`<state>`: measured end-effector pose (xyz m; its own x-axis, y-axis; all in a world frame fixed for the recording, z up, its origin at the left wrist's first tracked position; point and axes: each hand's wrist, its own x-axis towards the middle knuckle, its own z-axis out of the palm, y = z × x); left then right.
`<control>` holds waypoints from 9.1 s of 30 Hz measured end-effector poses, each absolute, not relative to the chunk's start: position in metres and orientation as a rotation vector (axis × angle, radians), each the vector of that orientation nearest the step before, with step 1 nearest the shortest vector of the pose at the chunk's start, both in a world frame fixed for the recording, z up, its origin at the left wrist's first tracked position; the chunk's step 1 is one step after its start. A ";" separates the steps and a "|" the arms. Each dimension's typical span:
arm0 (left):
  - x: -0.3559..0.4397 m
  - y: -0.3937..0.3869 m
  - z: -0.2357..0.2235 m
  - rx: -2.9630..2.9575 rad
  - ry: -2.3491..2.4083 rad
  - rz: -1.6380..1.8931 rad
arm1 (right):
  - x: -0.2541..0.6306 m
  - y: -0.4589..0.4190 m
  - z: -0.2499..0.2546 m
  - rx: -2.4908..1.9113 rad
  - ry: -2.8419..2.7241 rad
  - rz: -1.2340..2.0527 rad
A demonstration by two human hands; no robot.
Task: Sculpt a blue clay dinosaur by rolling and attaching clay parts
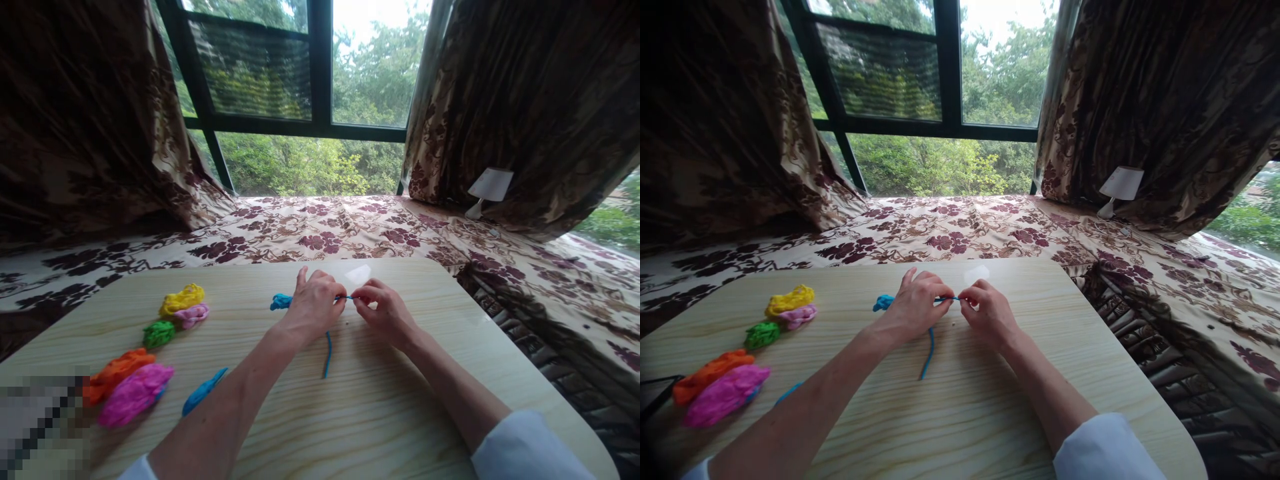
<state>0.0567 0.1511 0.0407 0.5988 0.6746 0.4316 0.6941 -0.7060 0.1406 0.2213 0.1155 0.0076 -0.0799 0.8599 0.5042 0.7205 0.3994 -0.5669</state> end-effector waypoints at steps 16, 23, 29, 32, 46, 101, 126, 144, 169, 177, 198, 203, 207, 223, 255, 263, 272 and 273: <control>0.058 0.149 0.043 -2.816 -1.158 -0.723 | 0.220 0.113 0.007 -1.359 -1.866 0.191; 0.058 0.150 0.040 -2.815 -1.096 -0.726 | 0.223 0.116 0.006 -1.354 -1.888 0.204; 0.056 0.152 0.040 -2.796 -1.128 -0.749 | 0.226 0.115 0.007 -1.373 -1.906 0.204; 0.056 0.152 0.040 -2.801 -1.135 -0.752 | 0.226 0.114 0.007 -1.382 -1.909 0.202; 0.059 0.149 0.041 -2.803 -1.068 -0.748 | 0.229 0.113 0.014 -1.357 -1.901 0.203; 0.062 0.140 0.043 -2.781 -1.127 -0.825 | 0.229 0.116 0.014 -1.281 -1.883 0.237; 0.064 0.138 0.038 -2.740 -1.139 -0.860 | 0.231 0.115 0.017 -1.358 -1.906 0.290; 0.066 0.139 0.040 -2.753 -1.119 -0.830 | 0.231 0.116 0.012 -1.362 -1.934 0.272; 0.063 0.141 0.039 -2.751 -1.134 -0.825 | 0.230 0.113 0.016 -1.376 -1.954 0.253; 0.064 0.141 0.038 -2.714 -1.153 -0.829 | 0.234 0.115 0.015 -1.411 -1.921 0.234; 0.063 0.141 0.038 -2.713 -1.160 -0.809 | 0.234 0.114 0.011 -1.409 -1.928 0.227; 0.061 0.141 0.037 -2.726 -1.169 -0.808 | 0.231 0.115 0.010 -1.402 -1.921 0.214; 0.060 0.141 0.039 -2.719 -1.180 -0.794 | 0.231 0.115 0.009 -1.400 -1.915 0.210; 0.062 0.142 0.039 -2.706 -1.169 -0.825 | 0.231 0.112 0.017 -1.403 -1.935 0.230; 0.060 0.143 0.037 -2.719 -1.169 -0.765 | 0.222 0.117 0.007 -1.322 -1.903 0.254; 0.061 0.143 0.038 -2.724 -1.157 -0.744 | 0.222 0.116 0.007 -1.314 -1.909 0.244; 0.055 0.143 0.043 -2.731 -1.223 -0.679 | 0.223 0.117 0.007 -1.316 -1.888 0.244; 0.055 0.143 0.044 -2.731 -1.218 -0.672 | 0.223 0.116 0.007 -1.316 -1.889 0.244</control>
<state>0.0547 0.1425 0.0440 0.5886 0.6904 0.4206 0.7239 -0.6817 0.1059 0.2228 0.1164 0.0072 -0.1353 0.8555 0.4998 0.7001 0.4395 -0.5628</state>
